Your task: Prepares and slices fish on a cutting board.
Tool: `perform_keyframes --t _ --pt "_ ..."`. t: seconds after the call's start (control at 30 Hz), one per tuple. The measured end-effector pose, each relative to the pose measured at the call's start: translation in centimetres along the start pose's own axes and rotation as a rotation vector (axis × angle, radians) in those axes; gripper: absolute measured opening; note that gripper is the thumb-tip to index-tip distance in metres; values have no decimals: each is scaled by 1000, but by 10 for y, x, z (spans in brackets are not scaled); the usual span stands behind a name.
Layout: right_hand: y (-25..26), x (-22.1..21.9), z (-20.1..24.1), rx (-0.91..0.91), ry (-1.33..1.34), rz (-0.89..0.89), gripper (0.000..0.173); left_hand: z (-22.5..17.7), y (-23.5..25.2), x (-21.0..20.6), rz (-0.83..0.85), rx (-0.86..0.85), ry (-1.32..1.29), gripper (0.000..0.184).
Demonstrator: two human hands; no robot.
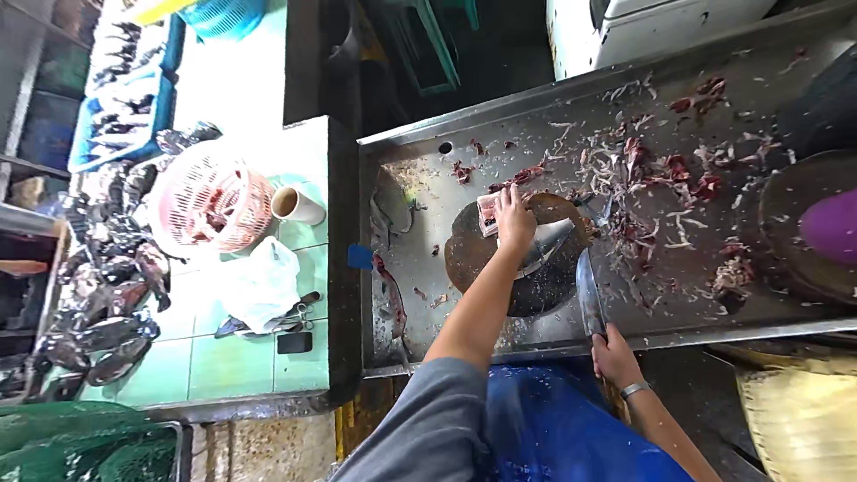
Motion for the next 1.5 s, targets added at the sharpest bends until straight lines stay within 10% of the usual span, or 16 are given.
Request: perform_keyframes --t 0.3,0.67,0.8,1.17,1.5 --pt "1 13 -15 -41 103 -85 36 104 -47 60 -97 48 -42 35" --pt "0 -5 9 -4 -45 -84 46 43 -36 24 41 -308 58 28" --pt "2 -16 5 -48 -173 -26 50 37 -75 -6 169 -514 294 62" --pt "7 -14 -1 -65 -193 21 53 48 -89 -14 304 -546 404 68" --pt "3 -19 3 -78 -182 8 46 57 9 27 194 -164 216 26"
Point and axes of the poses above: each hand's wrist, its own y-axis towards the middle knuckle, its own x-axis out of the back of the hand, z = x × y, the point moved 8 cm from there along y, towards the middle knuckle, and after that the axes turned 5 degrees about z, right-handed, at the moved point
